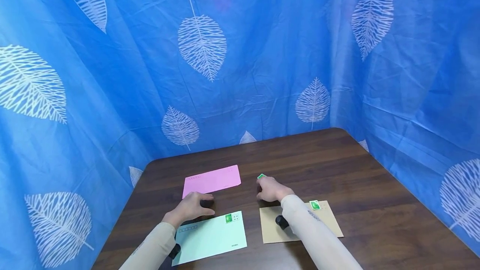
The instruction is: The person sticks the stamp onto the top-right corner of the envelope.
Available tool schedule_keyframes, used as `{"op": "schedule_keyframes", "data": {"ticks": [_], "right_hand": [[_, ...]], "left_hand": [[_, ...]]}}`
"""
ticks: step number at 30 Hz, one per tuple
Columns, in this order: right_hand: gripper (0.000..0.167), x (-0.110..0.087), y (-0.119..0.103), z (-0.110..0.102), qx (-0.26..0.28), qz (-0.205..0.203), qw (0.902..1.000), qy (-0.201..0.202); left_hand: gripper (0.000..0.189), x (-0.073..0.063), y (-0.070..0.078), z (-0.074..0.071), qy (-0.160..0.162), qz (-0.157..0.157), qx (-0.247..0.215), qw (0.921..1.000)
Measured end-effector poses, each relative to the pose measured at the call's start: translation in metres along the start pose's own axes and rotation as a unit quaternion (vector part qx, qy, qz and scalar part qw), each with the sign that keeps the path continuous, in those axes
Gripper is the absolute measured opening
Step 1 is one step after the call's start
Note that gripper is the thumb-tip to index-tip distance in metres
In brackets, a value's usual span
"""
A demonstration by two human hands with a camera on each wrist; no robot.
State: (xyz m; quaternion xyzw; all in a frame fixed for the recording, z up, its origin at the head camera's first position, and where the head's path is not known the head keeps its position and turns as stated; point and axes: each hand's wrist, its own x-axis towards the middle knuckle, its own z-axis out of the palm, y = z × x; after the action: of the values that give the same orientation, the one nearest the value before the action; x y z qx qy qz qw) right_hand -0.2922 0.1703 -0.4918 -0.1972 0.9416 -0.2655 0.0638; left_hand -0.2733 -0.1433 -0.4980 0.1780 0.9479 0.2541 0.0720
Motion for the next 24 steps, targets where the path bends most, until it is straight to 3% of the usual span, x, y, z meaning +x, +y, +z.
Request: {"op": "schedule_keyframes", "data": {"ticks": [6,13,20,24], "right_hand": [[0.046,0.007,0.009,-0.004,-0.003,-0.001,0.9999,0.014],[0.035,0.020,0.021,-0.009,0.015,0.019,0.9978,0.062],[0.030,0.027,0.033,-0.002,0.015,0.038,0.9965,0.073],[0.032,0.032,0.032,-0.001,0.006,0.026,0.9972,0.070]], "left_hand": [[0.058,0.007,-0.005,-0.005,0.010,-0.010,0.004,0.9999],[0.058,0.022,-0.009,-0.013,0.015,-0.011,0.015,0.9997],[0.057,0.028,-0.012,-0.008,0.019,-0.032,0.012,0.9992],[0.056,0.029,-0.014,-0.012,0.015,-0.031,0.018,0.9993]]}}
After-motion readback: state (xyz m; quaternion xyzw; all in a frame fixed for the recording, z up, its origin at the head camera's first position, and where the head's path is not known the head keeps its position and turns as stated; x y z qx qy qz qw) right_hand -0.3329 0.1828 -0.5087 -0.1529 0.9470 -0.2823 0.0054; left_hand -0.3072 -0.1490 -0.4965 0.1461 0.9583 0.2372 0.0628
